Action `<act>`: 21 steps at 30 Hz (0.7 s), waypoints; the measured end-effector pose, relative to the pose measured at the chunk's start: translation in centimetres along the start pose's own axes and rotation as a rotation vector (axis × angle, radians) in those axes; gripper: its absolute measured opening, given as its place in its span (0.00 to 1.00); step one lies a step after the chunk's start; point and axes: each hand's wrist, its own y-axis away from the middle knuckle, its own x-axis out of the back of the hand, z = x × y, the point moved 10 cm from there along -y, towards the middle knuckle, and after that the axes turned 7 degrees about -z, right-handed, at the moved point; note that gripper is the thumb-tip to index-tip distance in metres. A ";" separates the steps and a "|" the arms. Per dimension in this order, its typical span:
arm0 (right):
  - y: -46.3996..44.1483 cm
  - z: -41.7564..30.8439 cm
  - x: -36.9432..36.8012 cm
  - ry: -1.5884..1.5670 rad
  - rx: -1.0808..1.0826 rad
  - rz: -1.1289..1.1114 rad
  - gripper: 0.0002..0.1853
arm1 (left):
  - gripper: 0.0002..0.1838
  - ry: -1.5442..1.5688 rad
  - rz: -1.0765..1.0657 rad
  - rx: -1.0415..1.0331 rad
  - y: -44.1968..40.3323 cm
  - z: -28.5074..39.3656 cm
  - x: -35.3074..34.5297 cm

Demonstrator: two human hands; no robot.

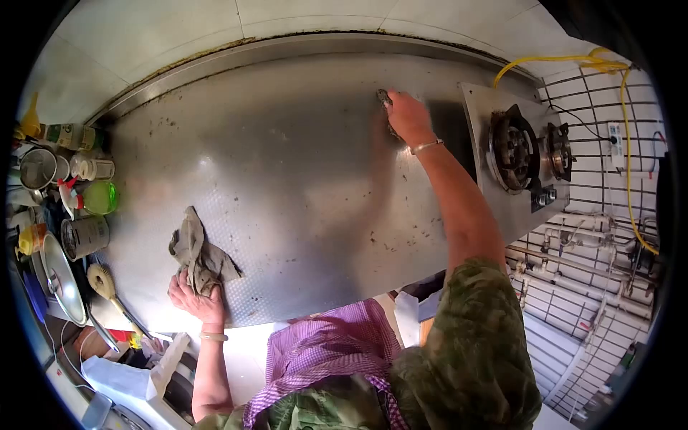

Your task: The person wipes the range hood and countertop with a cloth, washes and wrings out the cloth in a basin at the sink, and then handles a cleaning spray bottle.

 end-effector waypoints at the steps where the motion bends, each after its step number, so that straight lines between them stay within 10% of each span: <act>1: 0.6 -0.1 -0.1 0.012 -0.002 -0.051 0.12 | 0.39 -0.006 -0.018 -0.005 -0.2 0.1 0.0; 5: 10.7 -0.9 -0.1 -0.094 0.034 -0.094 0.12 | 0.39 0.041 0.000 -0.020 -0.2 0.0 -0.2; 8: 7.3 0.1 -0.5 -0.022 0.217 0.171 0.11 | 0.39 0.042 0.014 -0.036 -0.3 0.2 0.0; 11: -1.4 1.5 0.5 -0.002 -0.098 -0.087 0.12 | 0.38 0.009 0.001 -0.006 -0.2 -0.1 -0.3; 16: 10.2 -0.5 -3.1 -0.007 0.128 -0.193 0.13 | 0.39 0.019 0.004 -0.033 -0.8 0.4 0.3; 21: 2.5 0.7 -2.1 -0.098 -0.036 -0.034 0.15 | 0.40 0.011 -0.004 -0.041 -0.4 0.0 0.0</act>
